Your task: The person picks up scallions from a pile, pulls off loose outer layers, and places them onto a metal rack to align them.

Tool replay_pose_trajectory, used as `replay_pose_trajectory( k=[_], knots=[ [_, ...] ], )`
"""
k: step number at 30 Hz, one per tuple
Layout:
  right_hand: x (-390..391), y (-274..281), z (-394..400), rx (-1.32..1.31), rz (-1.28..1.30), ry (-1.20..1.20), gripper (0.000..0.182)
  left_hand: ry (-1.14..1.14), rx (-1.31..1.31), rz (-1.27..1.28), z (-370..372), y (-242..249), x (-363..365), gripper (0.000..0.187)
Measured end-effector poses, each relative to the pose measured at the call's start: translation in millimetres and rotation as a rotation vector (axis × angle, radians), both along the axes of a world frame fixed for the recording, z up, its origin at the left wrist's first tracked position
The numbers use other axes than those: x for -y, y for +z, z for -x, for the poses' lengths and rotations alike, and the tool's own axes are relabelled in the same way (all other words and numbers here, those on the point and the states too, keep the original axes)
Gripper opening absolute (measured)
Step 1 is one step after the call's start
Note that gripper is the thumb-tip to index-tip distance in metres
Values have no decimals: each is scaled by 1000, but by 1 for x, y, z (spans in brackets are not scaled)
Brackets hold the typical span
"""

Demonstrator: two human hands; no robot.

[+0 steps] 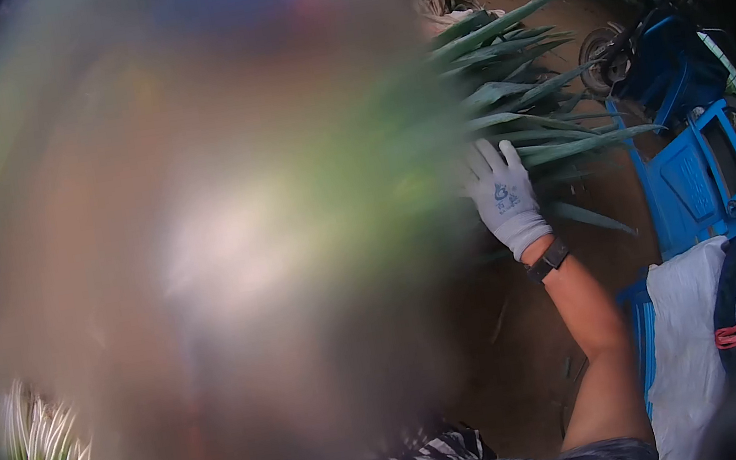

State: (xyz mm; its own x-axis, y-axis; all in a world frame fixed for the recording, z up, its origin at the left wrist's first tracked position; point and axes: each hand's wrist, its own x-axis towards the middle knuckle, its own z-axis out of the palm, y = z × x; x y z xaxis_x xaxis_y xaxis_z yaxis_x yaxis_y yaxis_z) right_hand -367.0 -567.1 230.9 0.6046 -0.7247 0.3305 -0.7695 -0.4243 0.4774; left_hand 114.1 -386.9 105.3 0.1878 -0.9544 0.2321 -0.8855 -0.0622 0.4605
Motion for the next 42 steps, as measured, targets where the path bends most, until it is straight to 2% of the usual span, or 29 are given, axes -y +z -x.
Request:
replay_pose_trajectory(
  k=[3,4,5,7,8,11,12,13,16,18,19,22,25,27,28,31,32,33,35,37,39,41,42],
  knots=[
    [-11,23,29,-92,53,-181,66,-47,-41,-6,-10,-8,3,38],
    [-12,41,31,-162,152,-218,32,-31,-77,-43,-10,-5,4,38],
    [-13,57,29,-89,144,-316,32,-14,-114,-83,-8,-2,4,38],
    [-6,79,30,-81,132,-496,32,-27,-22,-80,-5,3,5,39],
    [-2,83,33,-92,144,-498,30,-34,2,-69,-6,3,4,39],
    [29,35,50,14,33,-620,29,-10,103,-32,1,14,2,41],
    [27,23,41,97,17,-614,23,23,171,-51,14,28,2,41],
    [18,14,31,-53,118,-543,23,75,241,-78,20,38,-2,41],
    [9,10,1,-78,59,-604,24,182,351,-22,19,6,-4,38],
    [27,-8,5,-103,72,-620,22,230,377,-117,27,2,-6,52],
    [37,-16,9,-141,82,-640,21,250,368,-53,31,-2,-6,55],
    [56,-42,8,-153,82,-716,23,286,274,77,41,-13,-1,50],
    [31,-35,-15,-259,-7,-871,53,260,165,155,40,-11,-4,40],
    [-15,9,-51,-373,-234,-905,71,240,152,146,36,-11,-9,35],
    [-22,11,-49,-445,-280,-877,79,230,167,125,35,-14,-9,33],
    [-22,3,-34,-586,-252,-751,77,189,158,77,33,-15,-10,29],
    [-17,0,-30,-512,-255,-803,75,162,192,106,32,-12,-10,28],
    [-17,-2,-25,-432,-225,-762,74,142,138,99,28,-10,-8,24],
    [-34,25,-46,-286,-323,-664,71,152,156,103,26,-10,-3,21],
    [-39,15,-51,-38,-306,-437,68,186,180,-80,26,2,1,19],
    [-36,-19,-55,-212,-179,-494,56,244,253,-190,33,17,4,15],
    [-22,-52,-53,-214,11,-520,51,249,325,-295,34,27,11,13],
    [-17,-54,-58,-146,0,-533,56,225,347,-242,32,19,14,11]
  ],
)
